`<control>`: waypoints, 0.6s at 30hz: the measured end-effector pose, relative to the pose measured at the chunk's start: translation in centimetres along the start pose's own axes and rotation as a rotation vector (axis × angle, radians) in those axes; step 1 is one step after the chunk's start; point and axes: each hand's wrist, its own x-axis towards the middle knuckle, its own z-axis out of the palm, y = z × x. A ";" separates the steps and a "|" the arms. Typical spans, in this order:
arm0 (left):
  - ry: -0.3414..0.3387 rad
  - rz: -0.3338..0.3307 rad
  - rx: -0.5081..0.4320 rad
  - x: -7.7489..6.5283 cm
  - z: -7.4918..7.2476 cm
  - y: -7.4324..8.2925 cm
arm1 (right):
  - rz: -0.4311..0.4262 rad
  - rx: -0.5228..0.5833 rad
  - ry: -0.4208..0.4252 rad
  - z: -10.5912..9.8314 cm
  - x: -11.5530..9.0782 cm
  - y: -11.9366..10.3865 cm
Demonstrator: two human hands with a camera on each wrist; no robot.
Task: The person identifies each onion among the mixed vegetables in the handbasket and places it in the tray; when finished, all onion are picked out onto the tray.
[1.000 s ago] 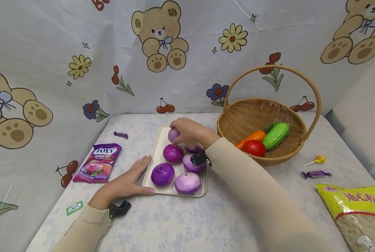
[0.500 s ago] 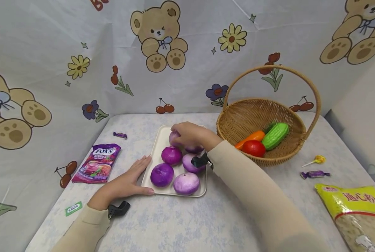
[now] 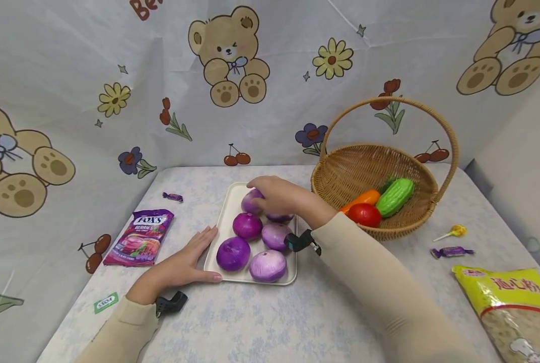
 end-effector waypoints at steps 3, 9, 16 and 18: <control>0.009 0.008 -0.001 -0.1 -0.1 0.0 | -0.030 -0.006 0.029 -0.6 -1.2 -0.7; 0.014 0.015 -0.011 -0.4 -0.2 0.0 | -0.061 -0.006 0.072 -2.0 -4.0 -1.2; 0.013 0.014 -0.010 -0.4 -0.2 -0.1 | -0.080 -0.044 0.130 -4.0 -7.3 -0.6; 0.008 0.012 -0.016 -0.2 -0.3 -0.1 | -0.070 -0.062 0.135 -4.7 -8.1 -0.1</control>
